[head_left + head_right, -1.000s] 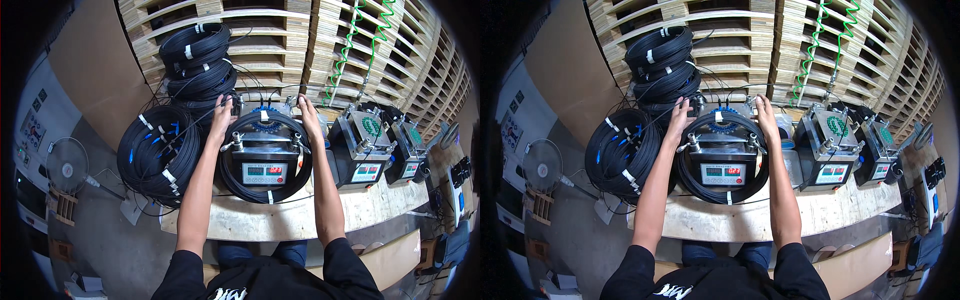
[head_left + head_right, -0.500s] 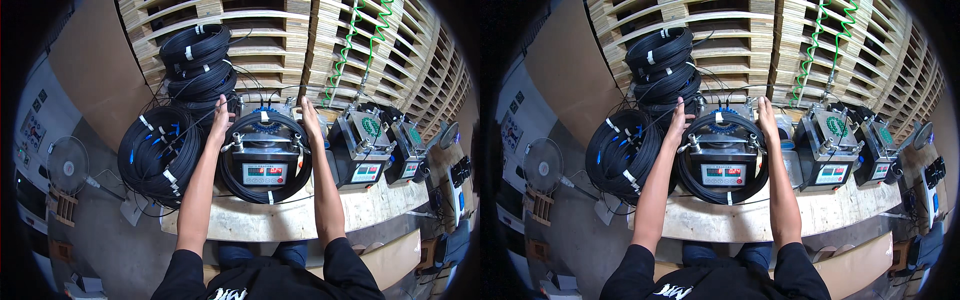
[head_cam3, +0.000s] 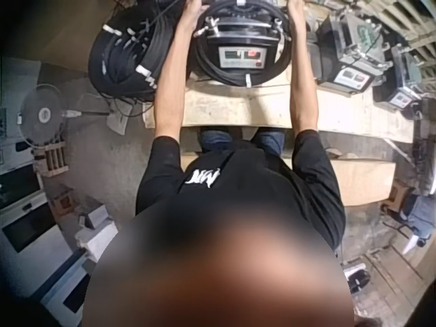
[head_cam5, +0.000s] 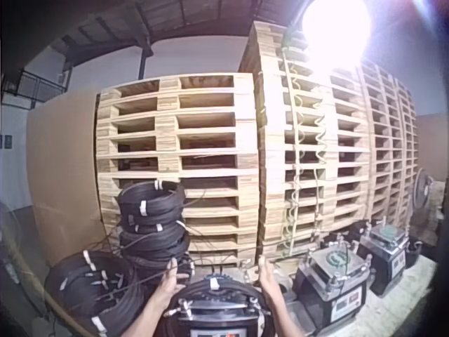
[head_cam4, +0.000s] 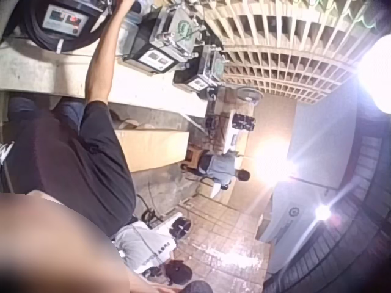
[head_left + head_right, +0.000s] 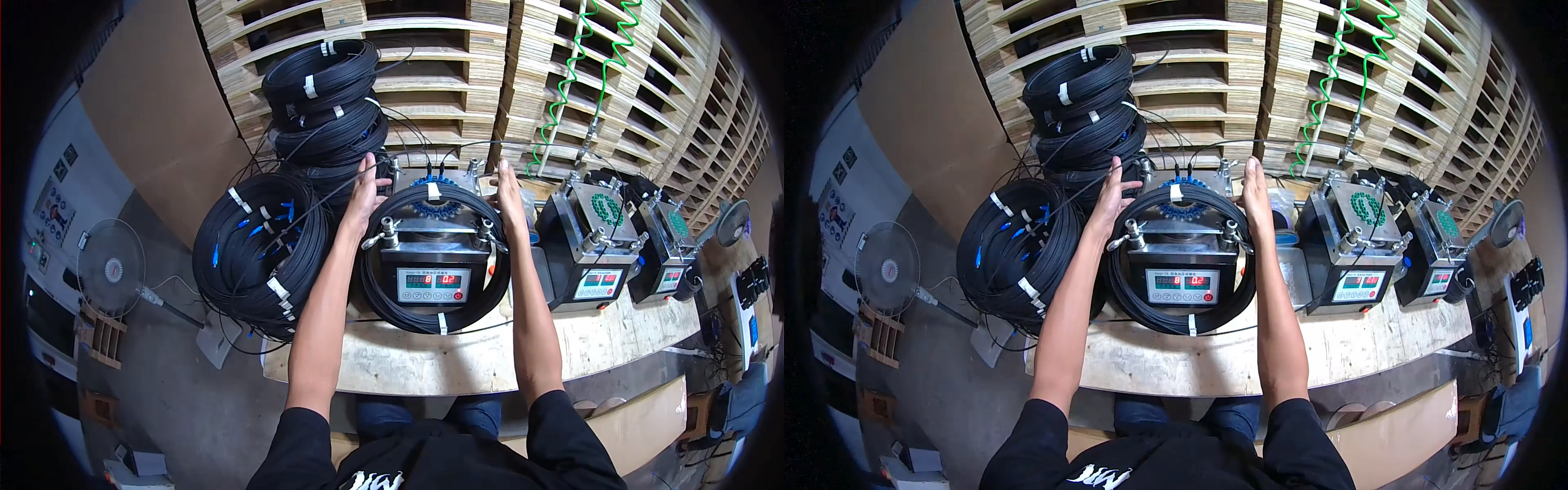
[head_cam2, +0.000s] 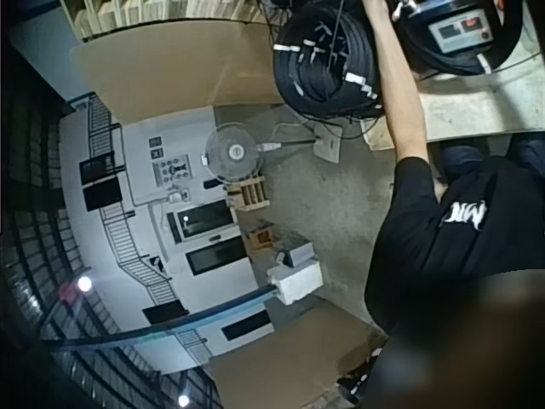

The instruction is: Measuring and processing coils of black cable using digital testing machines on a workbench.

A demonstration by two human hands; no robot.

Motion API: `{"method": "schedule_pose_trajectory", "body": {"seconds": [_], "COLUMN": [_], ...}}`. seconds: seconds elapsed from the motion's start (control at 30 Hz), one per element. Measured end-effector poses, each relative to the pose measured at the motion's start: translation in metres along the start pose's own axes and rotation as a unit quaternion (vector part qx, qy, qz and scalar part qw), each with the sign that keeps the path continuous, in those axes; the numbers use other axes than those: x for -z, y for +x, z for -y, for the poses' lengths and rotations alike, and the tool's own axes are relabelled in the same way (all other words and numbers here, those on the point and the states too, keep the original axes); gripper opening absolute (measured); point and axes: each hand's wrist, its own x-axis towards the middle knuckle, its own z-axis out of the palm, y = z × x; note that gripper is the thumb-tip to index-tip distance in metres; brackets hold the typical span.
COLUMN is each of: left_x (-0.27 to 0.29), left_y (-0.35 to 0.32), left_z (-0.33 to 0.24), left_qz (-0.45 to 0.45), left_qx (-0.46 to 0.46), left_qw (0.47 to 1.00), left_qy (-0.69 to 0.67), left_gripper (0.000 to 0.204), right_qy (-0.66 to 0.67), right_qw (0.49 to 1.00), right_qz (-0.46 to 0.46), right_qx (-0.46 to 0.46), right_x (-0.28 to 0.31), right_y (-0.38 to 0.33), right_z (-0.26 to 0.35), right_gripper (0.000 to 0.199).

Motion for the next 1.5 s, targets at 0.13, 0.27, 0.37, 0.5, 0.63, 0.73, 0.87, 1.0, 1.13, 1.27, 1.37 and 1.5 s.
{"method": "schedule_pose_trajectory", "body": {"seconds": [0.13, 0.27, 0.37, 0.5, 0.63, 0.73, 0.87, 1.0, 1.13, 1.27, 1.37, 1.5], "left_x": [0.010, 0.001, -0.010, -0.003, -0.001, 0.000, 0.002, -0.004, 0.001, 0.005, 0.003, -0.002], "left_y": [0.016, 0.002, -0.011, -0.009, -0.004, 0.002, 0.002, -0.009, -0.006, 0.000, 0.001, 0.004], "left_z": [0.012, 0.001, -0.010, -0.008, -0.005, -0.002, 0.000, -0.004, 0.000, 0.000, -0.001, -0.001], "left_qz": [-0.036, -0.069, -0.101, -0.084, -0.016, -0.002, -0.025, -0.098, -0.086, -0.037, 0.024, -0.002], "left_qx": [0.011, 0.037, 0.016, -0.008, 0.003, 0.013, 0.030, 0.018, -0.026, -0.025, -0.008, 0.020], "left_qw": [0.999, 0.996, 0.995, 0.996, 1.000, 1.000, 0.999, 0.994, 0.990, 0.996, 0.999, 1.000], "left_qy": [0.040, 0.053, -0.006, -0.014, -0.009, 0.022, 0.017, -0.040, -0.109, -0.074, -0.021, 0.002], "left_gripper": [0.096, 0.099, 0.097, 0.095, 0.096, 0.097, 0.096, 0.093, 0.096, 0.090, 0.084, 0.081], "right_qy": [-0.045, -0.018, 0.011, 0.042, 0.072, 0.042, -0.028, 0.015, 0.088, 0.075, 0.058, -0.012], "right_qw": [0.997, 0.998, 0.997, 0.997, 0.997, 0.999, 0.996, 0.999, 0.994, 0.996, 0.998, 0.998], "right_qz": [0.018, 0.054, 0.058, 0.027, -0.005, -0.017, -0.012, 0.039, 0.043, 0.031, 0.010, 0.002], "right_qx": [0.057, 0.013, 0.044, 0.062, -0.023, -0.014, 0.085, 0.002, -0.057, -0.025, -0.020, 0.056], "right_x": [0.006, 0.008, 0.007, -0.001, 0.001, 0.002, 0.001, 0.006, 0.003, 0.002, 0.001, 0.004], "right_y": [0.013, 0.016, 0.014, 0.012, 0.005, 0.007, 0.008, 0.012, 0.007, -0.001, 0.001, 0.009], "right_z": [-0.010, -0.015, -0.015, -0.011, -0.003, -0.006, -0.007, -0.005, 0.000, 0.005, 0.002, -0.006], "right_gripper": [0.075, 0.075, 0.075, 0.074, 0.074, 0.074, 0.076, 0.084, 0.083, 0.090, 0.088, 0.084]}}
